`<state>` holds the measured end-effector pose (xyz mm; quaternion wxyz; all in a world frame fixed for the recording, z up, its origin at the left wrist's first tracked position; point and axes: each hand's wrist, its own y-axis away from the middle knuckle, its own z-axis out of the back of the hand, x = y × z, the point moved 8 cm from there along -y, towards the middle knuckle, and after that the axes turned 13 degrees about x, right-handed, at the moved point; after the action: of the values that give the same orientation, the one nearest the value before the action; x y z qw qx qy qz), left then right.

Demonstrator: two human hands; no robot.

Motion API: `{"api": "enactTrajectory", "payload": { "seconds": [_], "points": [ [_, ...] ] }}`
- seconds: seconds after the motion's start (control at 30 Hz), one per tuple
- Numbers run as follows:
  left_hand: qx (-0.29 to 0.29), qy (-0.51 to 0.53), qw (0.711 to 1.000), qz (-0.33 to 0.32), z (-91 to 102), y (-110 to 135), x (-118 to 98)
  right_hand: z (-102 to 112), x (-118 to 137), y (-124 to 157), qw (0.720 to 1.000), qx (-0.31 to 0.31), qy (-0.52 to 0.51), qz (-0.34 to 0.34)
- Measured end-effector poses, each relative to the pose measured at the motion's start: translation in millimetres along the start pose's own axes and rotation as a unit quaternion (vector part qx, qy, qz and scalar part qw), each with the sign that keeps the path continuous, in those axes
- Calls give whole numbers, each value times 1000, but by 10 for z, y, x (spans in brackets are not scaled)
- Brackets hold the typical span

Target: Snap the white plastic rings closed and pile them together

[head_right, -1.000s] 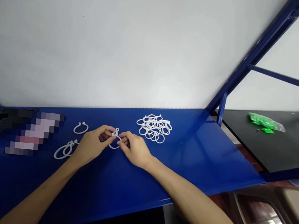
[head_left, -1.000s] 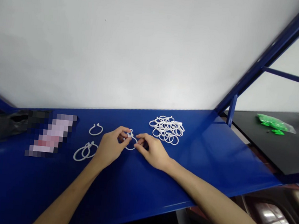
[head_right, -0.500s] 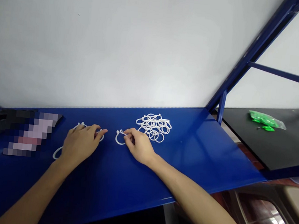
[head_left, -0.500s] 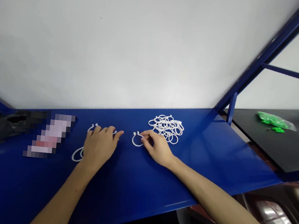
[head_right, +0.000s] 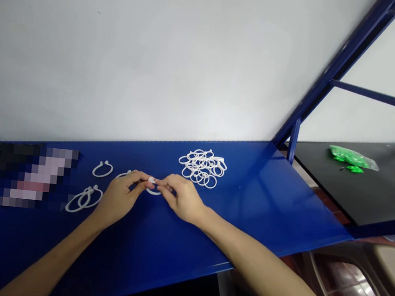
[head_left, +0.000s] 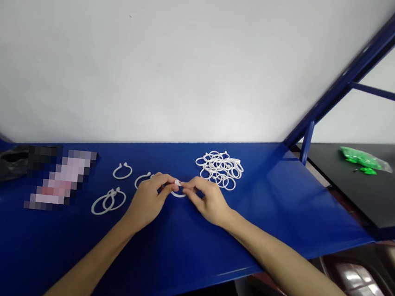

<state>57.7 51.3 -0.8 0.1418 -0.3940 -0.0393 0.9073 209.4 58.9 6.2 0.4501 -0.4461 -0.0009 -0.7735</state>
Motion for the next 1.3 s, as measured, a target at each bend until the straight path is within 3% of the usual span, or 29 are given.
{"api": "enactTrajectory", "payload": {
  "seconds": [0.23, 0.47, 0.57, 0.67, 0.77, 0.83, 1.13, 1.3],
  "points": [
    [19, -24, 996, -80, -68, 23, -124, -41, 83, 74, 996, 62, 50, 37],
    [48, -109, 991, -67, -121, -14, -59, 30, 21, -1, 987, 65, 147, 12],
    [24, -222, 974, -21, 23, -35, 45, 246, -74, -24, 974, 22, 221, -32],
    [-10, -341, 937, 75, 264, -18, 240, 481, -248, 0, 955, -22, 280, -92],
    [12, -404, 902, 151, 388, 27, 427, 617, -415, 22, 939, -53, 314, -129],
    [31, -416, 893, 168, 397, 53, 489, 646, -488, 10, 934, -71, 324, -134],
    [49, -417, 893, 159, 280, 21, 482, 571, -506, -103, 932, -96, 337, -97],
    [29, -343, 926, 154, 289, -15, 382, 565, -364, -79, 942, -90, 314, -77]
  ]
}}
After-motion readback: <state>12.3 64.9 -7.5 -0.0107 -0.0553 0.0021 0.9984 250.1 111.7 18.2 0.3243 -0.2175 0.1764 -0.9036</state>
